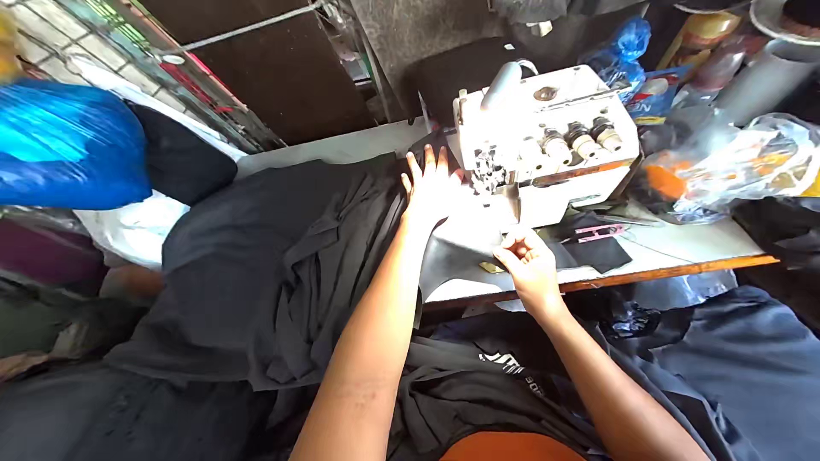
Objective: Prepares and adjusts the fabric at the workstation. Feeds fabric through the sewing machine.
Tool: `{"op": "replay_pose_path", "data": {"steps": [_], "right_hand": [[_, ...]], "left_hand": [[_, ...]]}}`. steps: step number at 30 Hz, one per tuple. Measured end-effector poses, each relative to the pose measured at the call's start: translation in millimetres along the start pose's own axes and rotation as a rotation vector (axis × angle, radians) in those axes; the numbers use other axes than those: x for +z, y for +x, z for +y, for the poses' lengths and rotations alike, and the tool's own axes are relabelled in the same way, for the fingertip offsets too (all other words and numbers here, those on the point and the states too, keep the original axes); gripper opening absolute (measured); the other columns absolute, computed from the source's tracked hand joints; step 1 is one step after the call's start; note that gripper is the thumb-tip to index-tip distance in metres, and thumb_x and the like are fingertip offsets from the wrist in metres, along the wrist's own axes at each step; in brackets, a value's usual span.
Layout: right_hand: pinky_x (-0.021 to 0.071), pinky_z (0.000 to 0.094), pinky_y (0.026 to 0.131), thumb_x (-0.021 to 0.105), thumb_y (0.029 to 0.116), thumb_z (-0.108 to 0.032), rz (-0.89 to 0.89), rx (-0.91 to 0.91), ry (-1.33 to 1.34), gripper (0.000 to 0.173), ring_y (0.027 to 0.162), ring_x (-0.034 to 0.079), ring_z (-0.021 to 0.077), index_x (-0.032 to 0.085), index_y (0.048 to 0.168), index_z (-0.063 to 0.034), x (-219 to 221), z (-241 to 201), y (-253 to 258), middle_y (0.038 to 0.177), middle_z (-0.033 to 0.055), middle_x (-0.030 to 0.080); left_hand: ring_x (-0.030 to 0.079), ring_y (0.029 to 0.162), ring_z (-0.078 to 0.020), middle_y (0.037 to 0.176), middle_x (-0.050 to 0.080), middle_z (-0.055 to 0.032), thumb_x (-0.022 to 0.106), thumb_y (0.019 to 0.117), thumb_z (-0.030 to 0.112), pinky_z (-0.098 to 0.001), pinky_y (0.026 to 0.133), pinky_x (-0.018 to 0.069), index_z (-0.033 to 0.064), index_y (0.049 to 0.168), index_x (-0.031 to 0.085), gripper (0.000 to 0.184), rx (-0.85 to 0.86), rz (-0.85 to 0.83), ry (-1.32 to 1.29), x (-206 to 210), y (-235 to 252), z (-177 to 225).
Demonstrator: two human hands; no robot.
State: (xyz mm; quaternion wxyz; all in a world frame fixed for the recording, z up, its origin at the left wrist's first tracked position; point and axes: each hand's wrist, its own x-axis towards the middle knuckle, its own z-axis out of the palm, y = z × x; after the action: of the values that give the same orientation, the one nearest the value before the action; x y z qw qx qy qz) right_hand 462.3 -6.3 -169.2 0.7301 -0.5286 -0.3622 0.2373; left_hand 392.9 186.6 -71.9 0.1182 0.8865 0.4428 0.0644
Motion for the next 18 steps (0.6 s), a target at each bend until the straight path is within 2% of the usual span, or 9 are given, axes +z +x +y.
{"op": "replay_pose_path", "data": {"steps": [2,4,6,7,9,11,13,15,18], "right_hand": [[0.0564,0.0217,0.072,0.067,0.0897,-0.001,0.004,-0.017,-0.120,0.007,0.077,0.065,0.0049,0.063,0.095,-0.0039,-3.6,1.5,-3.3,0.085,0.0007,0.067],[0.0576,0.0252,0.076,0.065,0.0930,-0.007,0.015,-0.075,-0.353,0.013,0.084,0.068,0.0084,0.067,0.104,-0.0006,-10.6,-4.0,-12.2,0.093,0.0059,0.070],[0.0589,0.0269,0.081,0.064,0.0946,-0.011,0.073,-0.241,-0.387,0.021,0.091,0.068,0.0117,0.067,0.112,0.0008,-19.6,-14.1,-24.4,0.103,0.0094,0.069],[0.0587,0.0257,0.081,0.063,0.0964,-0.011,0.110,-0.337,-0.244,0.021,0.091,0.066,0.0104,0.064,0.114,-0.0001,-22.9,-21.8,-27.7,0.104,0.0071,0.066],[0.0575,0.0269,0.086,0.057,0.1044,-0.019,0.128,-0.389,0.253,0.017,0.094,0.066,0.0077,0.061,0.120,-0.0157,-25.4,-43.9,-30.0,0.104,-0.0040,0.067],[0.0567,0.0284,0.086,0.044,0.1081,-0.032,0.155,-0.236,0.856,0.027,0.089,0.069,0.0101,0.068,0.113,-0.0199,-19.1,-69.7,-26.1,0.095,-0.0029,0.072],[0.0577,0.0296,0.083,0.029,0.1060,-0.052,0.236,0.099,1.401,0.058,0.085,0.070,0.0148,0.068,0.102,-0.0095,-15.1,-88.8,-15.7,0.087,0.0043,0.070],[0.0597,0.0341,0.082,0.032,0.1010,-0.061,0.325,0.376,1.628,0.065,0.086,0.071,0.0193,0.066,0.100,-0.0062,-14.5,-84.1,-9.7,0.089,0.0080,0.070],[0.0596,0.0329,0.082,0.028,0.1013,-0.065,0.445,0.456,1.628,0.065,0.090,0.071,0.0175,0.061,0.108,-0.0089,-12.3,-77.4,-11.5,0.094,0.0058,0.069]], "left_hand": [[-0.003,0.156,-0.0477,0.172,0.008,-0.0156,0.036,0.1082,0.049,-0.0762,0.116,0.0096,0.0147,0.164,0.025,0.066,0.030,0.044,-0.035,1.7,-1.7,-5.2],[0.013,0.155,-0.0475,0.166,0.026,-0.0220,0.049,0.1056,0.034,-0.0704,0.120,0.0129,0.0076,0.156,0.042,0.057,0.131,0.324,-0.189,5.4,-21.4,-10.5],[0.044,0.145,-0.0300,0.152,0.051,-0.0171,0.057,0.1017,0.013,-0.0479,0.121,0.0333,-0.0001,0.142,0.055,0.042,0.278,0.678,-0.434,13.1,-61.5,-11.2],[0.058,0.128,-0.0219,0.137,0.061,-0.0146,0.058,0.1008,0.008,-0.0387,0.109,0.0482,-0.0028,0.133,0.057,0.034,0.337,0.775,-0.588,18.3,-84.8,-6.9],[0.068,0.095,-0.0132,0.108,0.067,-0.0068,0.058,0.1016,0.008,-0.0310,0.082,0.0606,0.0018,0.115,0.057,0.015,0.438,0.659,-0.913,35.9,-139.6,13.1],[0.070,0.094,-0.0143,0.113,0.065,-0.0120,0.066,0.0982,0.010,-0.0297,0.078,0.0635,-0.0004,0.101,0.066,0.011,0.537,0.363,-1.125,56.1,-184.0,39.6],[0.068,0.097,-0.0116,0.116,0.062,-0.0166,0.068,0.0966,0.008,-0.0237,0.080,0.0618,-0.0043,0.095,0.069,0.013,0.613,0.278,-1.144,66.6,-196.6,61.6],[0.067,0.095,-0.0102,0.111,0.063,-0.0164,0.068,0.0945,0.003,-0.0211,0.079,0.0598,-0.0059,0.093,0.069,0.010,0.571,0.354,-1.136,68.4,-195.1,72.3],[0.067,0.091,-0.0087,0.106,0.063,-0.0124,0.067,0.0939,0.003,-0.0206,0.076,0.0603,-0.0032,0.093,0.072,0.007,0.423,0.450,-1.115,71.5,-187.8,77.4]]}}
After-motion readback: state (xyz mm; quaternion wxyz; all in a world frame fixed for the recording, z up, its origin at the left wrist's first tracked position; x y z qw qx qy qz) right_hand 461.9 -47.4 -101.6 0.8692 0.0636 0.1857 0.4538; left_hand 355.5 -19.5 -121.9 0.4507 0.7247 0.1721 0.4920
